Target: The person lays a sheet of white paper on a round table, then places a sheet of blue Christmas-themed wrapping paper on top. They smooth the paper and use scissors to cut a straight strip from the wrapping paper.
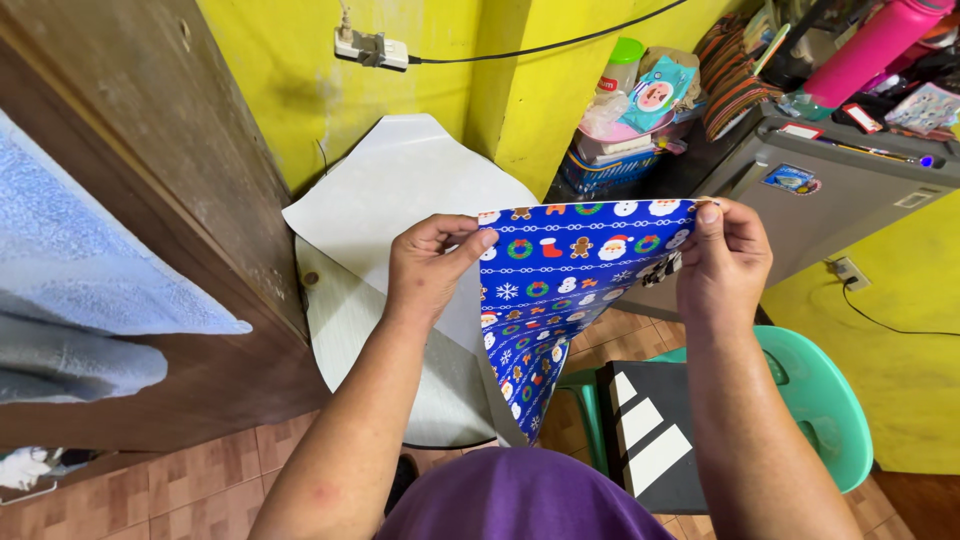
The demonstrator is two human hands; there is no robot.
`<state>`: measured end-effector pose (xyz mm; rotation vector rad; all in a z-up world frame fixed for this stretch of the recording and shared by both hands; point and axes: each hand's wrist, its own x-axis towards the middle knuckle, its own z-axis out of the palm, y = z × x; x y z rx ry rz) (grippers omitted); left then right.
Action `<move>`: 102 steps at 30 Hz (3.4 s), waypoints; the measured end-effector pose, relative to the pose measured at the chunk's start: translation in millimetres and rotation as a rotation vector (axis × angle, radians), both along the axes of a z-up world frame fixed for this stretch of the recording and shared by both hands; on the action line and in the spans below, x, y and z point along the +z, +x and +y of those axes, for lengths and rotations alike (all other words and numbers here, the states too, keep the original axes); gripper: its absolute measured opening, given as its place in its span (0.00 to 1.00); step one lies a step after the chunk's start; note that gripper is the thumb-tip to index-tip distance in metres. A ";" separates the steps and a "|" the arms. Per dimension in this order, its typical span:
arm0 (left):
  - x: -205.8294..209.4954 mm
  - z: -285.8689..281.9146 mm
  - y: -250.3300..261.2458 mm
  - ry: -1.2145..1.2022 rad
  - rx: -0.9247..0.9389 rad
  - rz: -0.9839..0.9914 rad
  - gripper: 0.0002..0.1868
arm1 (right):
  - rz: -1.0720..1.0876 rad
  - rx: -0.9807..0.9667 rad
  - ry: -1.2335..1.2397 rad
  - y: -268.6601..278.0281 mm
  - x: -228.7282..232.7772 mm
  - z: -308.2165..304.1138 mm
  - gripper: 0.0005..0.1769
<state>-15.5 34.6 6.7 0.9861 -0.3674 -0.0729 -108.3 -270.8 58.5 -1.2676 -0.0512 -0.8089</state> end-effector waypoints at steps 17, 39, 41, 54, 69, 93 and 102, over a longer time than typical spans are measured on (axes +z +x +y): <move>7.2 0.2 0.2 0.095 0.042 -0.012 0.07 | 0.009 0.024 0.040 8.5 -5.8 -3.7 0.04; 63.5 52.7 -8.3 0.383 0.359 -0.606 0.44 | 0.135 -0.062 -0.317 4.0 17.1 41.4 0.04; 97.7 44.5 -17.3 0.738 0.486 -0.961 0.42 | 0.154 -0.023 -0.358 6.0 26.1 55.3 0.04; 157.8 -1.5 -29.2 0.759 0.208 -0.732 0.07 | 0.138 0.229 -0.351 7.4 65.0 96.1 0.06; 162.6 1.1 -24.5 0.668 0.189 -0.727 0.06 | 0.207 0.252 -0.469 0.1 61.0 81.4 0.04; 154.2 20.5 17.0 0.830 -0.037 -0.670 0.42 | 0.245 0.083 -0.504 -9.9 22.5 48.9 0.03; -26.0 27.0 62.1 -0.153 -0.479 -0.090 0.73 | 0.106 0.064 -0.421 3.2 35.5 36.2 0.05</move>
